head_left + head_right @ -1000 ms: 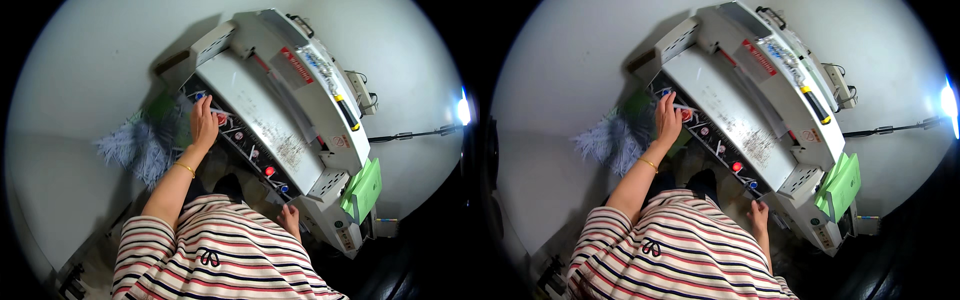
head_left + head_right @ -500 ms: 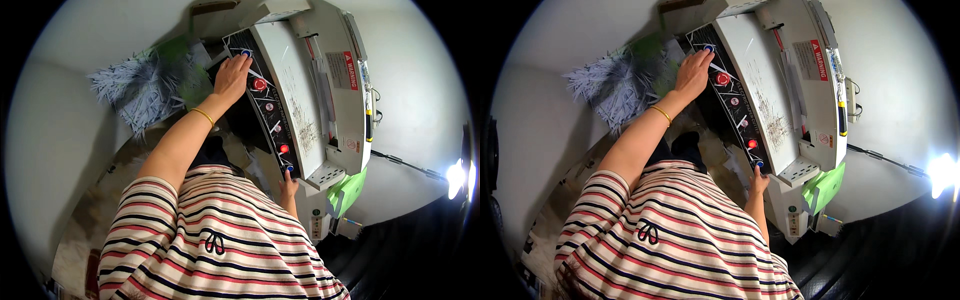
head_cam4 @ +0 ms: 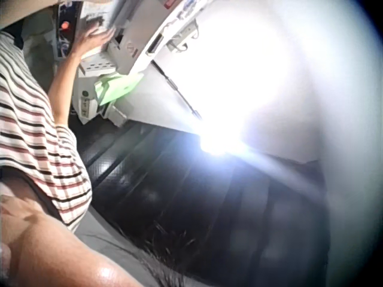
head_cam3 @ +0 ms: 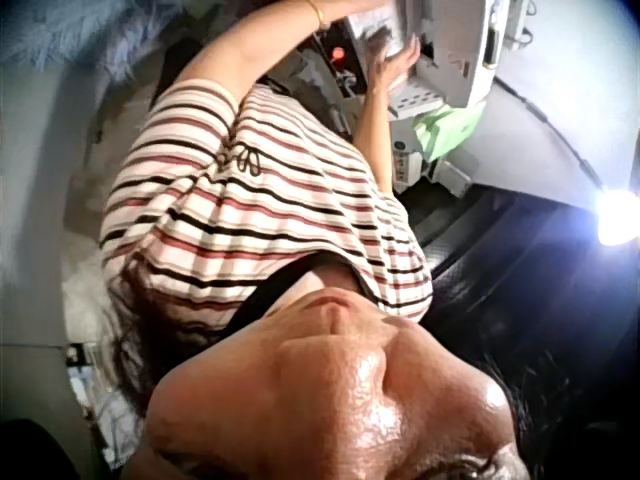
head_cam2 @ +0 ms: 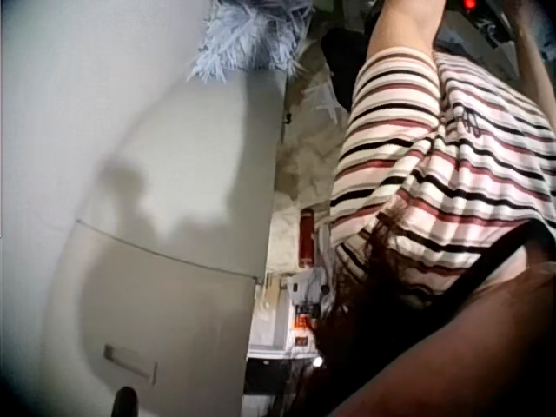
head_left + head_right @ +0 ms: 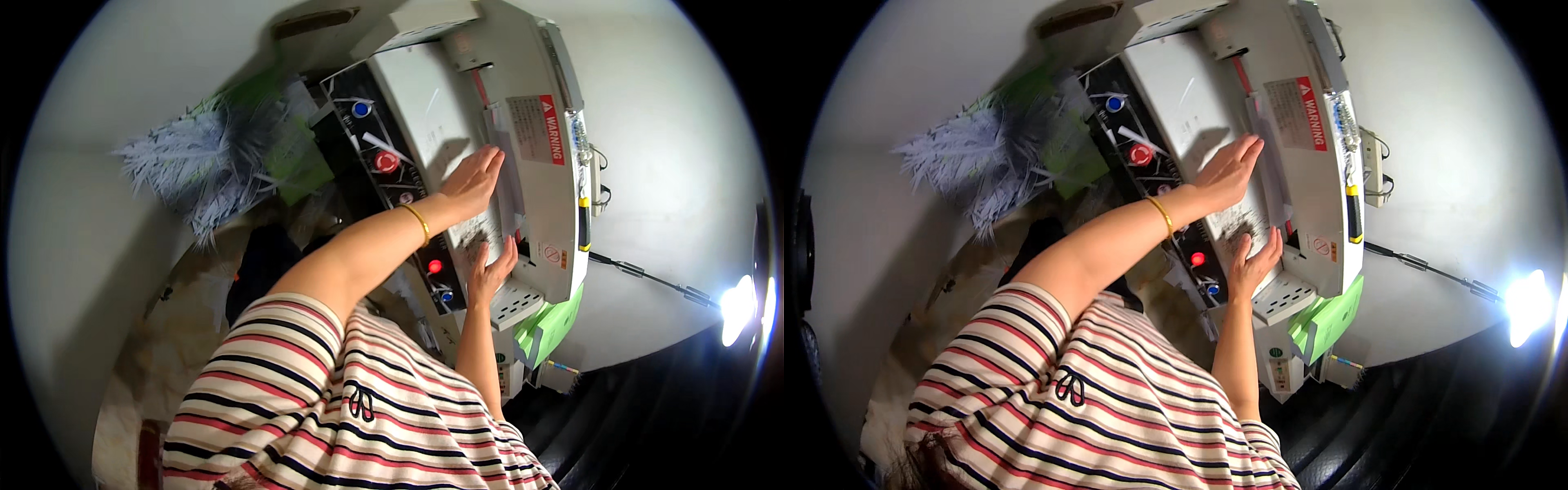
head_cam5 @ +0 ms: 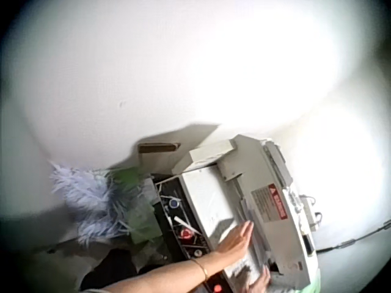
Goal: The person loads green folders into an electric paper cutter, aligns them, and operates the machine to trim the edges. They repeatedly remove cut pieces, reposition the folders, and continue cutting until the desired size is achieved.
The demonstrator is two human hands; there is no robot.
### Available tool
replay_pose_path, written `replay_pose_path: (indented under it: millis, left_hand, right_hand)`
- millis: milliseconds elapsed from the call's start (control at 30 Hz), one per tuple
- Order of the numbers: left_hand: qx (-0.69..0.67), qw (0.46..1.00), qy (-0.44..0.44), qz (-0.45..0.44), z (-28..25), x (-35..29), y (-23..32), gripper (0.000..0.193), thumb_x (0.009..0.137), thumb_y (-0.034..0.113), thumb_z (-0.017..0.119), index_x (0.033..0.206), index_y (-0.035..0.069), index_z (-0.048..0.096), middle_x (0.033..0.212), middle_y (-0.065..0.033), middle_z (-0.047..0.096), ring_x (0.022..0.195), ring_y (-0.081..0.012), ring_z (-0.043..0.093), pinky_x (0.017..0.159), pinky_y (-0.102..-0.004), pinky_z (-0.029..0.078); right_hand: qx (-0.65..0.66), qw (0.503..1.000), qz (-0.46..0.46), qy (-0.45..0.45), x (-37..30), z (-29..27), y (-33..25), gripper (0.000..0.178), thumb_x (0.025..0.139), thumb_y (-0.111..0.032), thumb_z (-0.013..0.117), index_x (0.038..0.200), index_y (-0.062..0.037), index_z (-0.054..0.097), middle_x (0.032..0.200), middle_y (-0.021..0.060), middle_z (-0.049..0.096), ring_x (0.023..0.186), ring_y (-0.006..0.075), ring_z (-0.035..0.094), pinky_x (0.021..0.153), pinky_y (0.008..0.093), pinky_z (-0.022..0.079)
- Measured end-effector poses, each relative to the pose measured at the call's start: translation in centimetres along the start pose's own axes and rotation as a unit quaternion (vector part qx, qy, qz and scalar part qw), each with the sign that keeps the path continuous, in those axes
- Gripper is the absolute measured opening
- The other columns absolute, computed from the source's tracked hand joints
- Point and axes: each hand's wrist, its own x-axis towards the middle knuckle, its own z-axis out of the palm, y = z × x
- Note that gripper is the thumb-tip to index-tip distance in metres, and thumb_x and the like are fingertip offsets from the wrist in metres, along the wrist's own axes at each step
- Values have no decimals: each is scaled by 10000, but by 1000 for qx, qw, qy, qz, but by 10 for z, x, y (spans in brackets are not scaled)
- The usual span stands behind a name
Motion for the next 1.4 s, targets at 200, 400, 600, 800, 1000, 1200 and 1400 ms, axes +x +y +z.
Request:
replay_pose_path:
  millis: [200,400,600,800,1000,1200,1400]
  left_hand:
    - [83,996,11,-31,58,28,-7,546,748,24,525,1277,-81,442,1319,-240,431,1250,-352,405,1071,-477,275]
    - [173,985,7,-12,75,37,-12,500,753,40,529,1233,-96,485,1320,-263,427,1275,-355,369,1095,-447,251]
    - [209,977,-30,-16,84,35,-7,478,744,41,537,1206,-81,518,1312,-280,433,1256,-377,372,1097,-454,230]
    - [201,978,-64,7,73,43,-19,478,734,11,517,1205,-67,502,1262,-270,447,1208,-417,382,1075,-474,256]
    - [203,973,-61,95,-17,19,-11,553,829,110,570,1337,-33,405,1367,-226,393,1277,-383,363,1085,-467,254]
    - [264,964,13,-31,-114,-72,-54,536,901,186,542,1354,-53,381,1401,-236,359,1280,-399,363,1069,-457,283]
    - [241,962,-96,-85,-136,-89,-72,537,933,244,526,1344,-68,378,1419,-237,344,1285,-393,375,1046,-435,337]
  right_hand:
    - [9,999,33,-22,37,35,50,579,895,-231,611,1327,71,372,1334,291,401,1248,428,383,1057,457,307]
    - [79,991,106,5,43,43,71,581,877,-204,605,1329,82,377,1363,303,379,1274,439,350,1080,453,276]
    - [95,985,145,0,40,41,77,609,864,-255,593,1331,80,391,1317,308,432,1216,448,414,1044,474,317]
    - [157,983,59,72,14,-14,28,496,849,-112,626,1294,15,447,1328,236,457,1219,399,438,1034,442,341]
    - [224,965,127,43,-125,-39,-7,294,788,-58,673,1061,-19,573,1063,173,586,1007,338,546,877,398,438]
    - [202,856,472,61,-213,23,18,817,751,-269,756,1355,29,292,1277,244,375,1196,378,381,1028,438,310]
    - [174,835,514,89,-183,43,44,975,703,-381,799,1369,80,257,1360,306,342,1278,412,344,1085,435,273]
